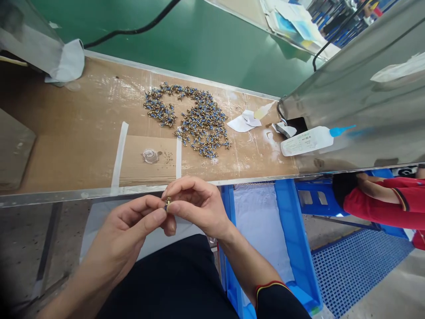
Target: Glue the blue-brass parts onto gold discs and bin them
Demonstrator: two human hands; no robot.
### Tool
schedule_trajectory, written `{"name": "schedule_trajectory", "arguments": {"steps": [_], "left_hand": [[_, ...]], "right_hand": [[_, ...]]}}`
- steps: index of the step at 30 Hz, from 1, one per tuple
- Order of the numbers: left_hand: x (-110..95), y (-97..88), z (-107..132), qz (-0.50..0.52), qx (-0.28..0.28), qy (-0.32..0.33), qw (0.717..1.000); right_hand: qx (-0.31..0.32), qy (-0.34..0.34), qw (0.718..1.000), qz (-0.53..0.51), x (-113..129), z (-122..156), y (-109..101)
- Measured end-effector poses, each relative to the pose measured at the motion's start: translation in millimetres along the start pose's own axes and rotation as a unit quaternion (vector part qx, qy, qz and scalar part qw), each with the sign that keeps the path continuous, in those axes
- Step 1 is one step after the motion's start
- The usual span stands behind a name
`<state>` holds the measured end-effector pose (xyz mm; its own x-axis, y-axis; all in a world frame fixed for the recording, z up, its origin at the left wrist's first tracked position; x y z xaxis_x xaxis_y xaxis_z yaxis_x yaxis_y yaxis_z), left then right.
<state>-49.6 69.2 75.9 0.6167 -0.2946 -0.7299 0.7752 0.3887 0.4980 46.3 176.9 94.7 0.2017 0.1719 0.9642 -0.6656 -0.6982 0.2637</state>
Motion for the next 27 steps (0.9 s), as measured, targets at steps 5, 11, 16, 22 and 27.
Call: {"name": "schedule_trajectory", "arguments": {"steps": [5, 11, 16, 22, 27], "left_hand": [[19.7, 25.3, 0.8, 0.218, 0.113, -0.127, 0.961], [22.8, 31.7, 4.6, 0.331, 0.132, -0.169, 0.919], [21.5, 30.6, 5.7, 0.341, 0.135, -0.17, 0.915], [22.0, 29.1, 6.4, 0.343, 0.135, -0.175, 0.913], [25.0, 29.3, 6.0, 0.355, 0.126, -0.191, 0.907]], "right_hand": [[-0.002, 0.028, 0.999, -0.024, -1.9, -3.5, 7.4], [-0.005, 0.081, 0.996, -0.038, -9.8, -5.7, 14.3], [-0.01, 0.085, 0.996, -0.036, -11.9, -6.6, 13.9], [-0.011, 0.085, 0.995, -0.052, -13.5, -6.5, 14.4], [-0.029, 0.1, 0.994, -0.034, -16.7, -5.3, 12.6]]}}
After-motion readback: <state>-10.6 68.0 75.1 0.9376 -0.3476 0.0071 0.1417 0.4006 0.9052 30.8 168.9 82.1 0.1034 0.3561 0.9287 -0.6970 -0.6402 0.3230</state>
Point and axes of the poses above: each hand's wrist, its own z-axis away from the middle knuckle, its own y-axis out of the palm, x = y × z, the point moved 10 cm from there along -z, towards the middle knuckle, and after that the axes turned 5 degrees about -y, right-handed, at the moved point
